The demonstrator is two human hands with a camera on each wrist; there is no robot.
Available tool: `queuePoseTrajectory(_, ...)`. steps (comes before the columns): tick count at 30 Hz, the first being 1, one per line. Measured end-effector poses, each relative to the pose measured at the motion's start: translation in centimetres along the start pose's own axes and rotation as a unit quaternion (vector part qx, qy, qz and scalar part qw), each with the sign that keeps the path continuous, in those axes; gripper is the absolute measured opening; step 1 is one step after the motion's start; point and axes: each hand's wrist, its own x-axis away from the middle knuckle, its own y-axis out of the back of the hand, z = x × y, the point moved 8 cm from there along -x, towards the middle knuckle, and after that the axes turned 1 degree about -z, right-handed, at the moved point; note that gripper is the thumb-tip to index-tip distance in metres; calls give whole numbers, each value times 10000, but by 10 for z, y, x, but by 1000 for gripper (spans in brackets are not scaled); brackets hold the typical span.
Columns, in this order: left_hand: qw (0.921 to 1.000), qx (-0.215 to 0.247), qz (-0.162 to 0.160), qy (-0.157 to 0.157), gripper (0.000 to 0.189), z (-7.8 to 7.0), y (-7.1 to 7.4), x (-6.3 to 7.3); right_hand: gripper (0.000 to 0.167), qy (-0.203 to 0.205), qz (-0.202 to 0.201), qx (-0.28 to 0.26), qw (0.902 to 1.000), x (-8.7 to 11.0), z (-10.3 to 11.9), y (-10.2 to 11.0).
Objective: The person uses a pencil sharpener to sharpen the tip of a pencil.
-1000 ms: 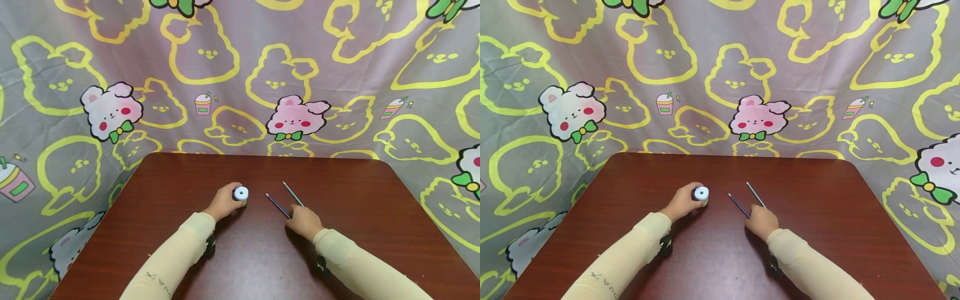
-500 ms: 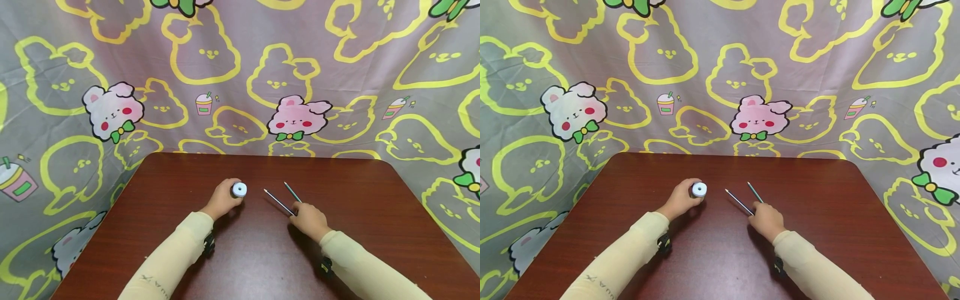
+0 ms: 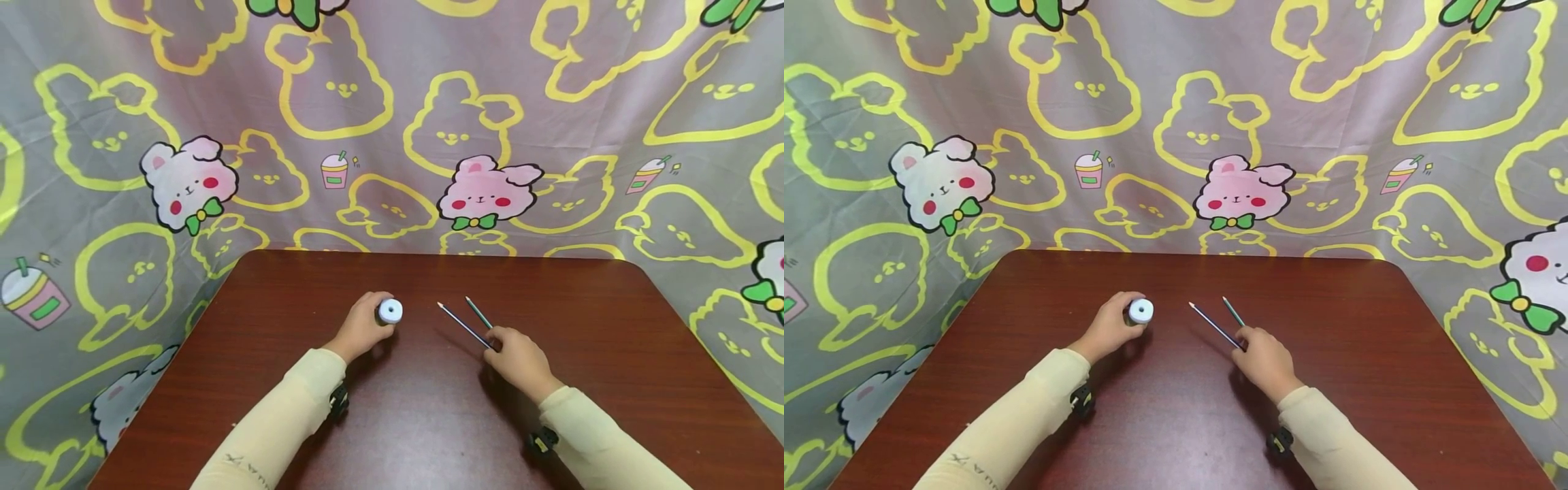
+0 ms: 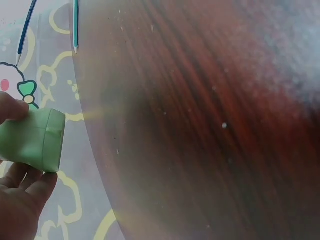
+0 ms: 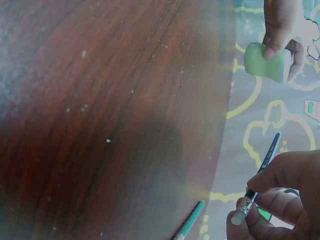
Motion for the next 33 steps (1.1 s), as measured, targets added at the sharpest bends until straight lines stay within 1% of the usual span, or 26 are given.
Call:
queuePoseTrajectory(6, 9999, -152, 8, -73, 56, -5, 2, 3, 22, 134, -109, 49, 9998, 6, 2, 5)
queuePoseTrajectory(10, 9996, -279, 85, -51, 56, -7, 2, 6, 20, 235, -242, 40, 9994, 8, 5, 9)
queuePoseTrajectory(14, 9992, -387, 108, -24, 53, -10, 5, 7, 19, 276, -283, 71, 9992, 11, 8, 12)
queuePoseTrajectory(18, 9984, -542, 132, -129, 51, -15, 7, 8, 19, 294, -315, 85, 9990, 13, 11, 14)
queuePoseTrajectory(22, 9970, -710, 191, -244, 49, -18, 6, 8, 18, 354, -396, 113, 9985, 15, 12, 16)
queuePoseTrajectory(26, 9964, -761, 195, -327, 49, -21, 7, 10, 17, 462, -475, 165, 9977, 16, 13, 17)
queuePoseTrajectory(33, 9935, -933, 220, -621, 53, -28, 8, 14, 15, 797, -767, 206, 9936, 19, 18, 23)
